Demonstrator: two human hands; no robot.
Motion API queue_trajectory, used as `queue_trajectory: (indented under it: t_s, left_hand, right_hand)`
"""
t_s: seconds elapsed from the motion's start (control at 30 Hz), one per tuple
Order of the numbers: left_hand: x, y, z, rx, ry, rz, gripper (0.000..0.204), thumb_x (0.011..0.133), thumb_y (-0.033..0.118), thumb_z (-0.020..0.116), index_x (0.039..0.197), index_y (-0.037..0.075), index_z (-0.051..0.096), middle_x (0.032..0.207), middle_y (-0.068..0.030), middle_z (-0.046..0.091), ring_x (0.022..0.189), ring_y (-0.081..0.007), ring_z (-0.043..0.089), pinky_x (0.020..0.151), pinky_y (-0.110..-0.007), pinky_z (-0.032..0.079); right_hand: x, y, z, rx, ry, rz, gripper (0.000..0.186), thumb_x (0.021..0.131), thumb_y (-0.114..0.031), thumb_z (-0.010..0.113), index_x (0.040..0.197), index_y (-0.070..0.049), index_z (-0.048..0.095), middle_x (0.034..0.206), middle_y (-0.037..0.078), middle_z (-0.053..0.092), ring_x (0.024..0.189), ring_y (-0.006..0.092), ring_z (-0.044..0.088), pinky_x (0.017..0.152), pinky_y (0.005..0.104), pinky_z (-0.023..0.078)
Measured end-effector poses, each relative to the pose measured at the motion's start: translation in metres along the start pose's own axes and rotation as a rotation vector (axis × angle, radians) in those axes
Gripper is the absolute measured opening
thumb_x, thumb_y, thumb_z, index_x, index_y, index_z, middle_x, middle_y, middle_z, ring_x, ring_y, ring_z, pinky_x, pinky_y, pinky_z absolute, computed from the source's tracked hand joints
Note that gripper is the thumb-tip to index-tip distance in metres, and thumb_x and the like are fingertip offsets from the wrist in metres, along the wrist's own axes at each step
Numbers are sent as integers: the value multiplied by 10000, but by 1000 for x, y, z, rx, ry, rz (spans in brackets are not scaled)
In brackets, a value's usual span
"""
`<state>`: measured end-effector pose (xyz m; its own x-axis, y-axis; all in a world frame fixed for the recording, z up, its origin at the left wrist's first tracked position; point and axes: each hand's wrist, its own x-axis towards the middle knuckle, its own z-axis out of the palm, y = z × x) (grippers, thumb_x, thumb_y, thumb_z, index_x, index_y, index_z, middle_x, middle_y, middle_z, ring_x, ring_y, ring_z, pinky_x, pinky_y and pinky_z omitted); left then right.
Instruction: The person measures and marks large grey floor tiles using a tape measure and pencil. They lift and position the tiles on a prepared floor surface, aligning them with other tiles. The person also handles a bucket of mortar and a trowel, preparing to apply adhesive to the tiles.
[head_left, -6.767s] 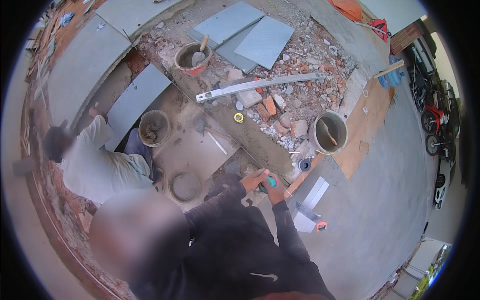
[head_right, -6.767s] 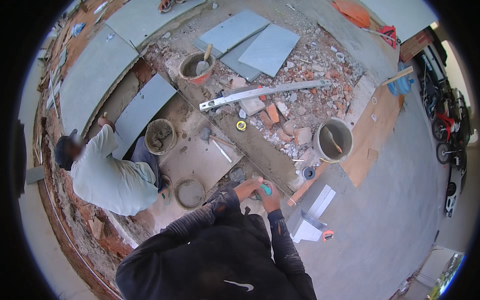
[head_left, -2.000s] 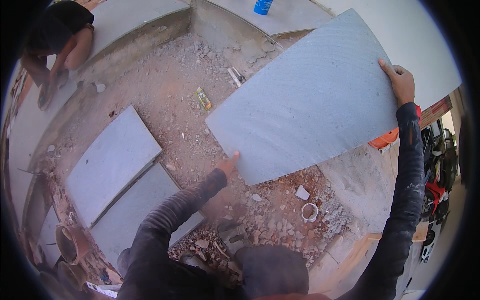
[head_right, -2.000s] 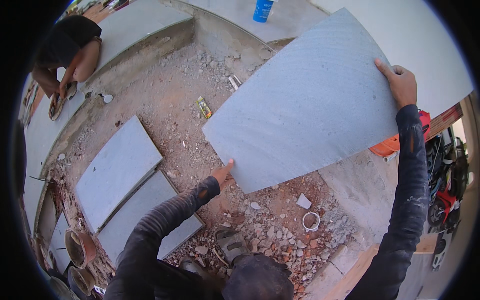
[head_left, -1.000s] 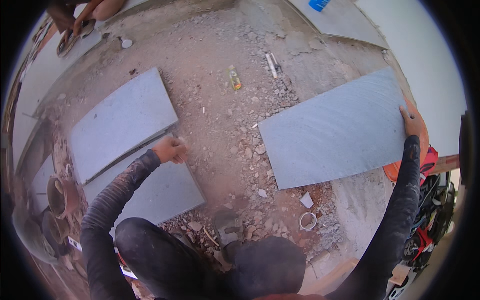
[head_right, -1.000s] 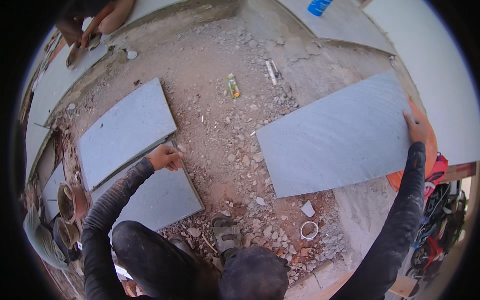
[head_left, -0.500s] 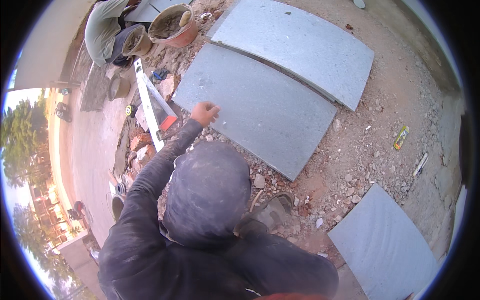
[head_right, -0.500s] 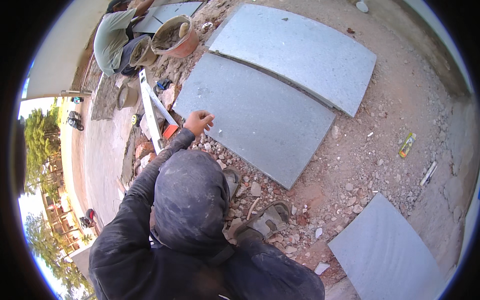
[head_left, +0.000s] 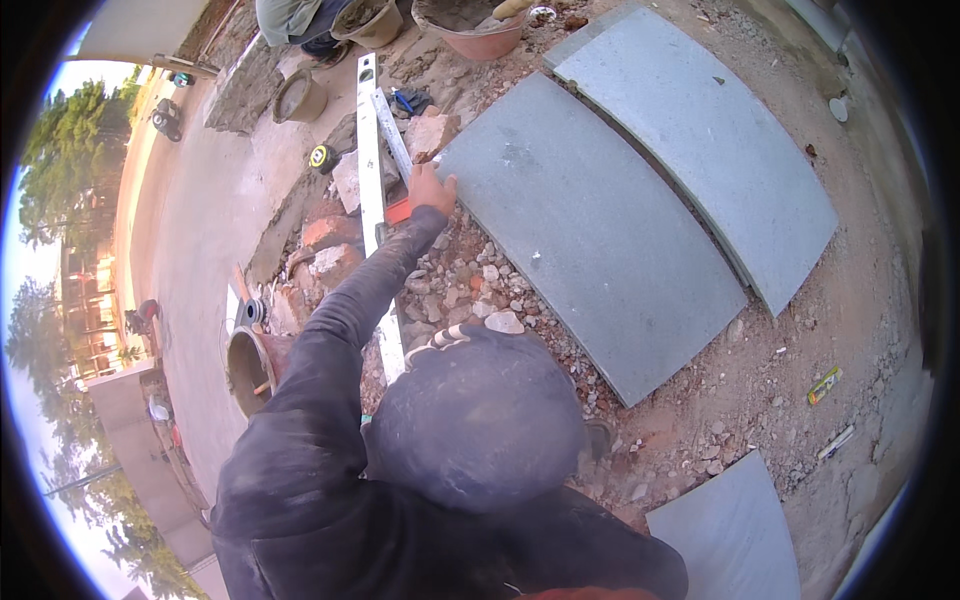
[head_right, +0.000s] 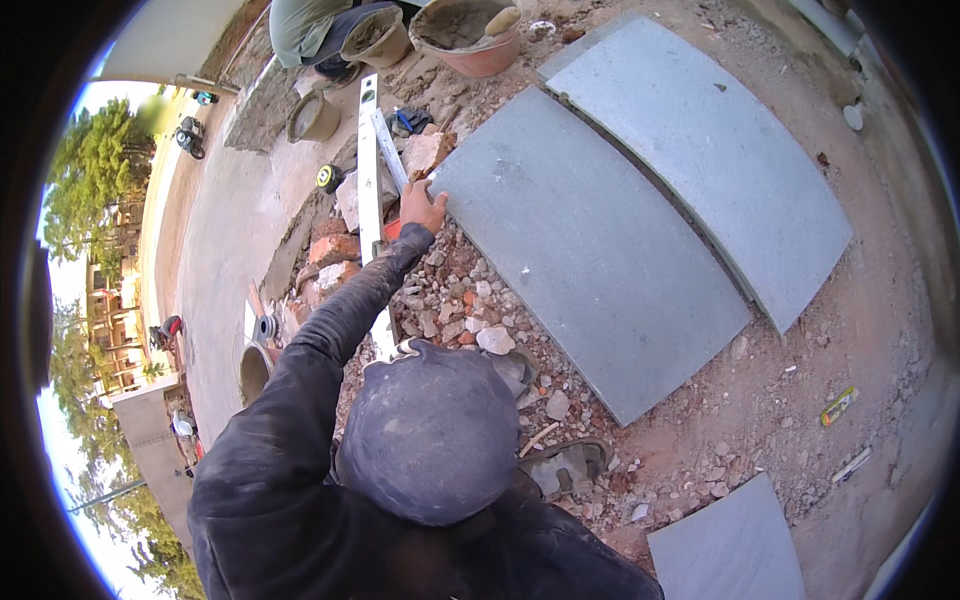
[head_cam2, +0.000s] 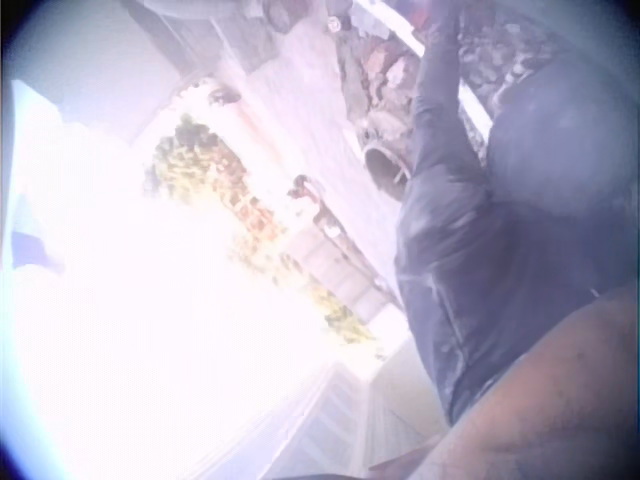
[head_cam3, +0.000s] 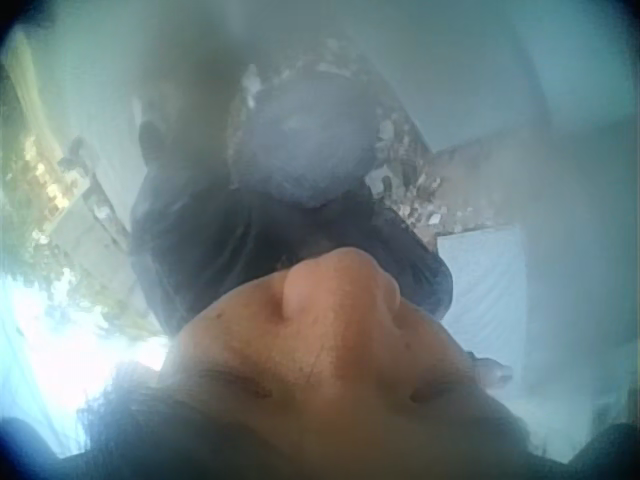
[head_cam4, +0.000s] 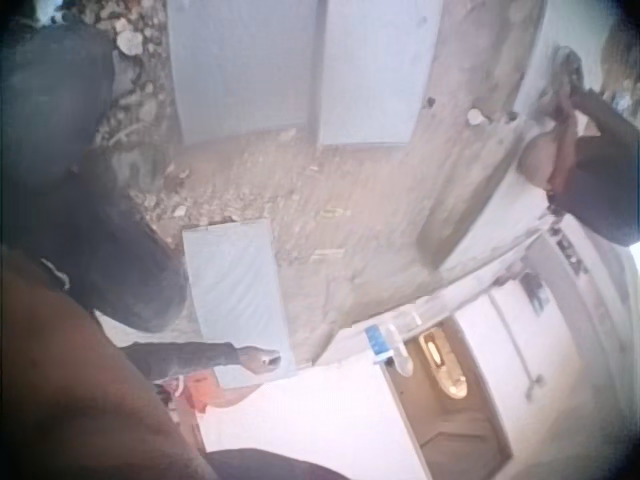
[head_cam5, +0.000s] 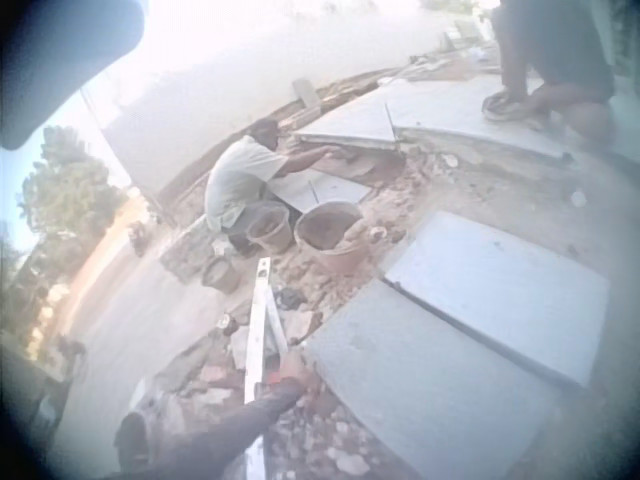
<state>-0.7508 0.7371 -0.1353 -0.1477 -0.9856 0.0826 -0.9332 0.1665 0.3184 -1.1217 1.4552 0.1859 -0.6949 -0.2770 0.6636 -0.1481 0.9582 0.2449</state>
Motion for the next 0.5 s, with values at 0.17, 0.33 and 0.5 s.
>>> queue_trajectory:
  t_s: [0.17, 0.33, 0.5]
  left_hand:
    - [40, -27, 17, 28, -46, -46, 354, 760, 330, 642, 897, 3, 641, 993, -179, 582, 941, -323, 555, 835, -385, 432]
    - [58, -36, 19, 107, -75, -84, 379, 757, 393, 627, 876, 36, 673, 927, -173, 624, 905, -332, 587, 816, -397, 448]
    - [71, -47, 36, 0, -213, -68, 486, 767, 505, 575, 953, 68, 679, 871, -185, 657, 860, -340, 626, 795, -394, 466]
  right_hand:
    - [-136, -163, 79, 798, -827, 333, 252, 887, -176, 545, 954, 60, 604, 842, 91, 613, 760, 155, 572, 709, 274, 462]
    - [-229, -280, 105, 1095, -1199, 405, 281, 848, -207, 592, 1014, 19, 609, 904, 68, 614, 764, 125, 589, 671, 237, 461]
    - [-243, -318, 87, 1213, -1297, 581, 359, 836, -207, 597, 1088, 48, 567, 977, 114, 609, 879, 165, 578, 764, 277, 446]
